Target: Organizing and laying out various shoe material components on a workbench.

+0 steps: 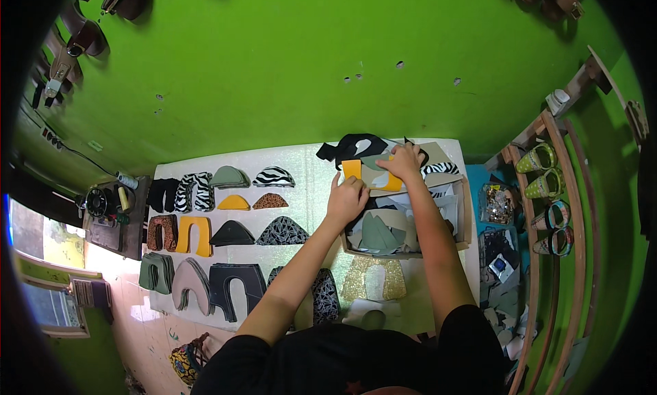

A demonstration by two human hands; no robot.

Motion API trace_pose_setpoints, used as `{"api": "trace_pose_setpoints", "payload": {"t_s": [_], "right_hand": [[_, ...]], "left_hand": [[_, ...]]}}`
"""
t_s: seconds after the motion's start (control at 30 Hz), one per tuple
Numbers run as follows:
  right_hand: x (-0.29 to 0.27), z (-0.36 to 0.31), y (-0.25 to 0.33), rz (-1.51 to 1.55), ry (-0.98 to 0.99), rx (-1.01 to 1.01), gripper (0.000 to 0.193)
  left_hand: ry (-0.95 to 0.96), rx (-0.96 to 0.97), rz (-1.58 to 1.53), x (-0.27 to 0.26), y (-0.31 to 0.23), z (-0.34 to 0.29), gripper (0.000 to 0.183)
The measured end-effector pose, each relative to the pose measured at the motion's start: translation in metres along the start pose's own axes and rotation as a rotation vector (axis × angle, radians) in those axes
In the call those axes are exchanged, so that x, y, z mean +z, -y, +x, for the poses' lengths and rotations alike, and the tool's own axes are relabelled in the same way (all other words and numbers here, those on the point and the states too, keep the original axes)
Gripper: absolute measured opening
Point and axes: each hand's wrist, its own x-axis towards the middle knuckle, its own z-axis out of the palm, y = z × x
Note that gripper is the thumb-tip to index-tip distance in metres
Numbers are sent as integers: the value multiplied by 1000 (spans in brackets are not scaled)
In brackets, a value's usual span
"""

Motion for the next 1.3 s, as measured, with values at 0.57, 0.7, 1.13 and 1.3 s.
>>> {"api": "trace_pose_setpoints", "payload": {"t_s": [0.57, 0.7, 1.13, 1.3], "right_hand": [[-36, -37, -9, 904, 460, -230, 12], [-34, -41, -30, 1021, 128, -206, 14], [-6, -130, -19, 517, 369, -105, 23], [7, -140, -10, 333, 228, -265, 26]], "left_hand": [[-84, -40, -180, -12, -12, 2, 27], [-60, -252, -585, -2, -8, -9, 20], [-50, -565, -1497, -25, -20, -47, 49], [-20, -477, -1474, -26, -25, -54, 52]]}}
